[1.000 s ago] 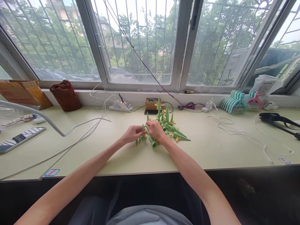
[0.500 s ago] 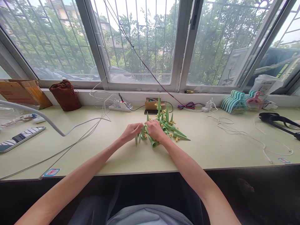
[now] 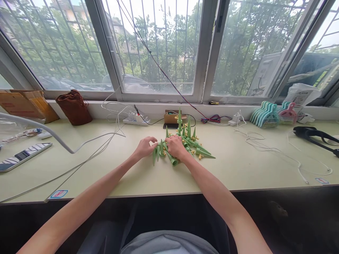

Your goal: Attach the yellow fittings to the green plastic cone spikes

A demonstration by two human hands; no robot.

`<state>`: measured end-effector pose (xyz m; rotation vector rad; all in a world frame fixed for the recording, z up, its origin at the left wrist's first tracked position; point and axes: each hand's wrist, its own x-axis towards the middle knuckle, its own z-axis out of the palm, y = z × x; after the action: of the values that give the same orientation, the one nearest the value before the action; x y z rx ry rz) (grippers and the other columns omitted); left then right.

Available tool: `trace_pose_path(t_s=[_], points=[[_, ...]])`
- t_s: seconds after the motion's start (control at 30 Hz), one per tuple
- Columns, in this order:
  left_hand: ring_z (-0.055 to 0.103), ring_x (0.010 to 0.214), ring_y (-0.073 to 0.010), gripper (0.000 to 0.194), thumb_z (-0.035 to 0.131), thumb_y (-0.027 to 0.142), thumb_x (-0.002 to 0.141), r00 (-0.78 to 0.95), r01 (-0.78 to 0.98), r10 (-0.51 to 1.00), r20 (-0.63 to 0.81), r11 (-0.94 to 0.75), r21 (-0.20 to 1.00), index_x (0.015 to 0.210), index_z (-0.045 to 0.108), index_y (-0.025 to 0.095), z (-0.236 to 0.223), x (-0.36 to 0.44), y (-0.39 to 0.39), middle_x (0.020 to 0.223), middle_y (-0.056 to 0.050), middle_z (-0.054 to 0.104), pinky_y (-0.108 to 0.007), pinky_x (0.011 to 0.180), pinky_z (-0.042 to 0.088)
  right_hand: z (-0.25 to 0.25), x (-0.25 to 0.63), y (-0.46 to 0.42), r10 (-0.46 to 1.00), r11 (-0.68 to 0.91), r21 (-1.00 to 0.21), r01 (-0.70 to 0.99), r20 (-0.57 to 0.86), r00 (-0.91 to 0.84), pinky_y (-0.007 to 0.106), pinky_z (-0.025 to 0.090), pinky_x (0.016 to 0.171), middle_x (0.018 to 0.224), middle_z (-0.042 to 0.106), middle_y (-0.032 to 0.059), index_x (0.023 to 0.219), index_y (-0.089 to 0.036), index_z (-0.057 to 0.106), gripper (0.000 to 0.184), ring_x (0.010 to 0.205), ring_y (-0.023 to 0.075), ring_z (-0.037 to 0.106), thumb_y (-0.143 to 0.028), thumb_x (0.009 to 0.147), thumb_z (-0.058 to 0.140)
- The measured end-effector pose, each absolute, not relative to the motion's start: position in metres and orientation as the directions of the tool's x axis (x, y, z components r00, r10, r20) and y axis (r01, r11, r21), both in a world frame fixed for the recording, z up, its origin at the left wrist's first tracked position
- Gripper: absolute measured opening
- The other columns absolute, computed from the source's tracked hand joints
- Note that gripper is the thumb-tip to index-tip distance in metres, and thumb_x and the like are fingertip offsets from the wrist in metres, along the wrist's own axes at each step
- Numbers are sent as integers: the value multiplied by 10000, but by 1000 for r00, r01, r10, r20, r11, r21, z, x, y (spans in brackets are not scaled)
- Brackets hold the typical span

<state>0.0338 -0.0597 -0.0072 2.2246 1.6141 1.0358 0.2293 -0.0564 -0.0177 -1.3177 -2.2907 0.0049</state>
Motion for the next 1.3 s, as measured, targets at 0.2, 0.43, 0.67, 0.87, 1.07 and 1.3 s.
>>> trace_pose_path(t_s=[0.2,0.43,0.67,0.87,1.07,1.3], points=[[622,839,-235,178,592,317,796,193,770,906,376,-377,514,866,711,203,-10,34,-59,893,-78,697,-326,781,469,-18,230,-55,819,501,-235,833,441,-368,372,273,829,950,647,110,987,-178,702,254,957,258,491,-174,937,453],[624,798,-214,202,502,249,842,113,737,924,365,-325,592,882,694,204,-9,32,-55,846,-73,709,-306,758,480,-18,232,-54,822,485,-231,843,450,-349,367,277,813,899,634,101,906,-179,697,247,908,248,488,-257,955,467],[628,878,-231,197,553,152,777,76,784,946,316,-252,568,878,718,189,-12,20,-46,893,-97,712,-288,740,476,-17,231,-57,833,485,-235,842,419,-362,379,281,834,905,639,108,891,-174,691,217,912,250,495,-240,934,489],[619,853,-243,179,610,150,731,156,825,948,278,-280,491,848,740,187,-15,17,-46,872,-96,713,-314,766,475,-15,230,-59,836,488,-249,837,409,-365,385,278,848,899,646,108,882,-169,688,206,919,249,503,-232,928,497],[616,827,-239,151,620,158,715,196,842,938,287,-310,441,811,734,189,-16,17,-46,841,-94,702,-302,721,475,-12,230,-61,844,480,-249,841,394,-365,380,285,851,896,641,107,895,-166,688,209,915,246,510,-229,932,493],[613,886,-228,215,541,106,736,254,867,933,256,-337,367,844,712,181,-15,19,-47,908,-88,694,-283,724,469,-13,230,-60,843,479,-244,843,395,-365,373,285,843,894,640,100,900,-169,686,200,923,246,509,-232,926,499]])
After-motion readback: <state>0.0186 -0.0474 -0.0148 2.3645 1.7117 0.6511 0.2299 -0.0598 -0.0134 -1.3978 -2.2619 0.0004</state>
